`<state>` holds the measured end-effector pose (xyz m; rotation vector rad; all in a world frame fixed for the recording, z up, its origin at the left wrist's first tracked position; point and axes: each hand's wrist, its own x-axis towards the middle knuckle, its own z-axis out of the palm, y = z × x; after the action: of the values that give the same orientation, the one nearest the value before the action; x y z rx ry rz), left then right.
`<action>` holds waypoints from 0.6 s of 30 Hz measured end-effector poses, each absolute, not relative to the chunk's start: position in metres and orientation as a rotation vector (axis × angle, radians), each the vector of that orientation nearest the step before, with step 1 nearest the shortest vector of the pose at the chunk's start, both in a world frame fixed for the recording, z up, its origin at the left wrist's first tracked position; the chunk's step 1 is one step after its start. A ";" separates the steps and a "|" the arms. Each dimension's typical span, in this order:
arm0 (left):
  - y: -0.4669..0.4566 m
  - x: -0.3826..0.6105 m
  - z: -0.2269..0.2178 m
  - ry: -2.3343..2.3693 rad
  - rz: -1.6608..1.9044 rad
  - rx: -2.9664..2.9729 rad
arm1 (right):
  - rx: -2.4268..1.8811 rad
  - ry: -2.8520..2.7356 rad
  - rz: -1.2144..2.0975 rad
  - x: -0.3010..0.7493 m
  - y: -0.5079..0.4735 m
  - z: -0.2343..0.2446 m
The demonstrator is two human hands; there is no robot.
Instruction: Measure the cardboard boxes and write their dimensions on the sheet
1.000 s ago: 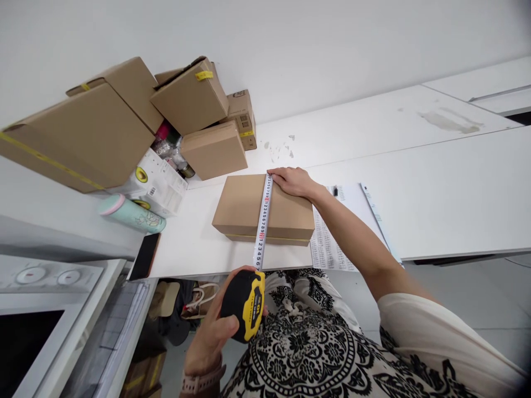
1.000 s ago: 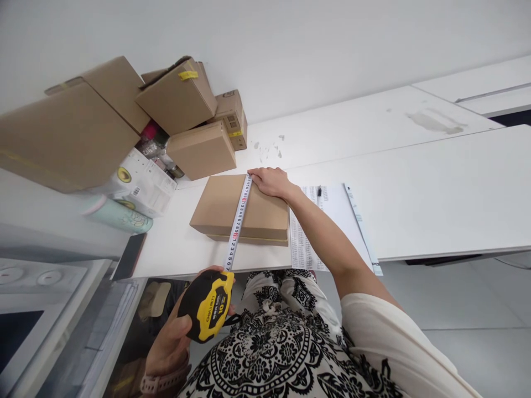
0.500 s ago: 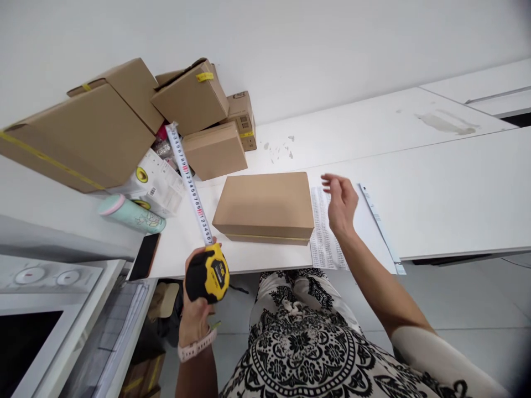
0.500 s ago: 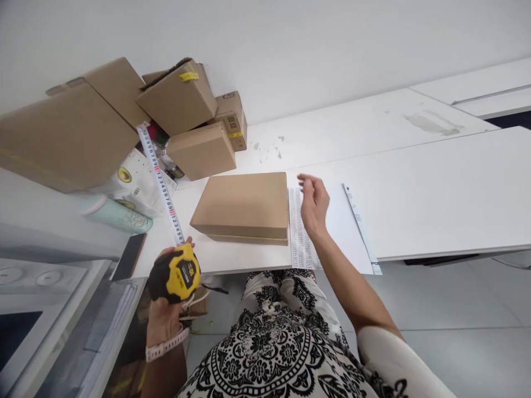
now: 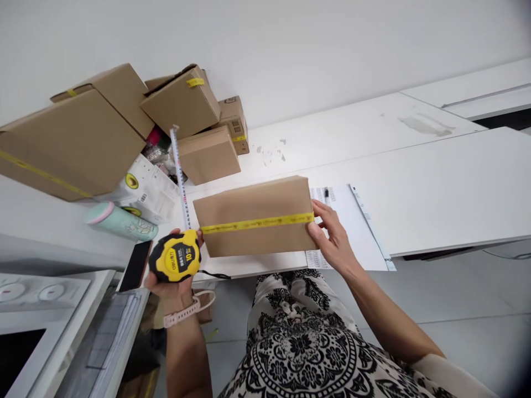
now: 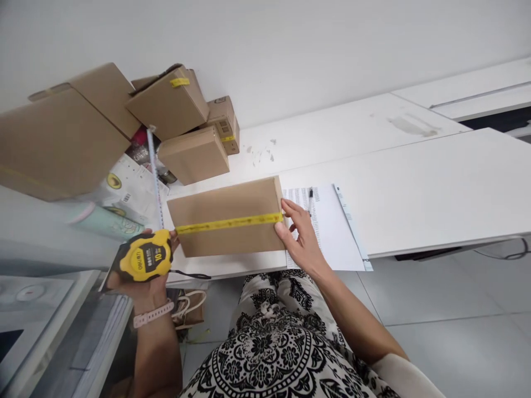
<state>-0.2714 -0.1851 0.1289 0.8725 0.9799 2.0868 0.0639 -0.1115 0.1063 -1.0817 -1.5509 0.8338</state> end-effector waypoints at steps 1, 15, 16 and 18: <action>-0.186 -0.272 0.137 0.989 2.089 0.913 | -1.078 -1.562 0.811 0.063 -0.110 0.115; -0.250 -0.195 0.172 0.970 1.667 0.948 | -1.088 -1.663 0.740 0.037 -0.041 0.120; -0.257 -0.187 0.169 0.964 1.563 0.894 | -1.076 -1.702 0.708 0.037 -0.035 0.124; -0.268 -0.173 0.162 0.963 1.387 0.789 | -1.045 -1.782 0.651 0.035 -0.021 0.133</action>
<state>-0.1734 -0.2683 0.1622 0.7890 0.9629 1.3871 0.0354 -0.0212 0.1333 -1.0452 -1.7818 0.6511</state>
